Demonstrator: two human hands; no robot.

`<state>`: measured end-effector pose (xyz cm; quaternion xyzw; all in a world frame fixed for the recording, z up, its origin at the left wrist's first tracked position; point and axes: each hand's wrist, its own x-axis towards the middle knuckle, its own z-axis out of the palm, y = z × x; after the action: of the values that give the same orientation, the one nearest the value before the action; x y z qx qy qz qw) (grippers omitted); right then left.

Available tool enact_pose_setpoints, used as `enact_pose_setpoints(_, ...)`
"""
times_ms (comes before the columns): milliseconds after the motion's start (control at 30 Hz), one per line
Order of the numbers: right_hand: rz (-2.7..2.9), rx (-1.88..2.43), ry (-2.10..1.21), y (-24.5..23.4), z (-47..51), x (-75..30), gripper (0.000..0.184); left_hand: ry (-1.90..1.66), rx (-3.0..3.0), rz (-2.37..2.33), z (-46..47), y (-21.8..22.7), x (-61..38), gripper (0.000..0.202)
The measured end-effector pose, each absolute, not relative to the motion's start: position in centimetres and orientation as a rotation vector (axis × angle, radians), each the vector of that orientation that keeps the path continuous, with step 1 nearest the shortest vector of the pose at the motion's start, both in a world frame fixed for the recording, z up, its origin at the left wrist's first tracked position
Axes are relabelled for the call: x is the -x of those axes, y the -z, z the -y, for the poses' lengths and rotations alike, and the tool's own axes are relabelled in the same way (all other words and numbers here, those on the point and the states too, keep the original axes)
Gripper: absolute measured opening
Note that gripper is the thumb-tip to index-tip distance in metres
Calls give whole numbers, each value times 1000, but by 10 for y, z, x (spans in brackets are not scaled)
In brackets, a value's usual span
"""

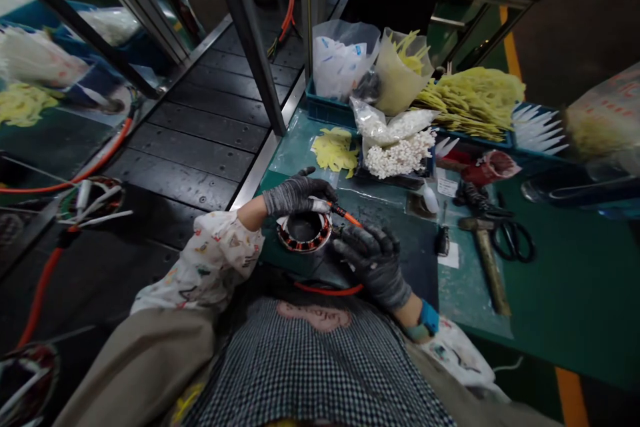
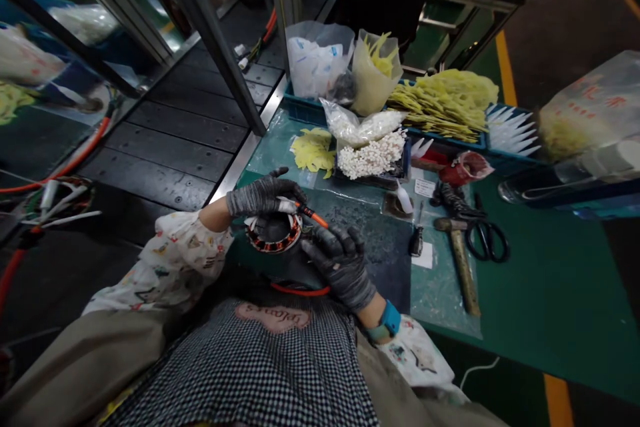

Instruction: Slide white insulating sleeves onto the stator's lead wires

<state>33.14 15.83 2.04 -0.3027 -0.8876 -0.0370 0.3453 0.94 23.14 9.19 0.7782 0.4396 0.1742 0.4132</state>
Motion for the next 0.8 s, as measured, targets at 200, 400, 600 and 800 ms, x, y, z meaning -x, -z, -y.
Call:
enact_pose_setpoints(200, 2226, 692, -250, -44, -151, -325, 33, -464, -2165, -1358, -216, -101, -17, 42)
enact_pose_setpoints(400, 2152, 840, -594, -81, -153, -329, 25, -613, -2423, -1324, -161, -121, -43, 43)
enact_pose_setpoints(600, 2184, 783, -493, -80, -160, -326, 26, -819, -2332, -1403, -128, -99, -68, 71)
enact_pose_setpoints(800, 2135, 689, -530, -68, -164, -304, 31, -919, -2194, -1711, -124, -92, -83, 46)
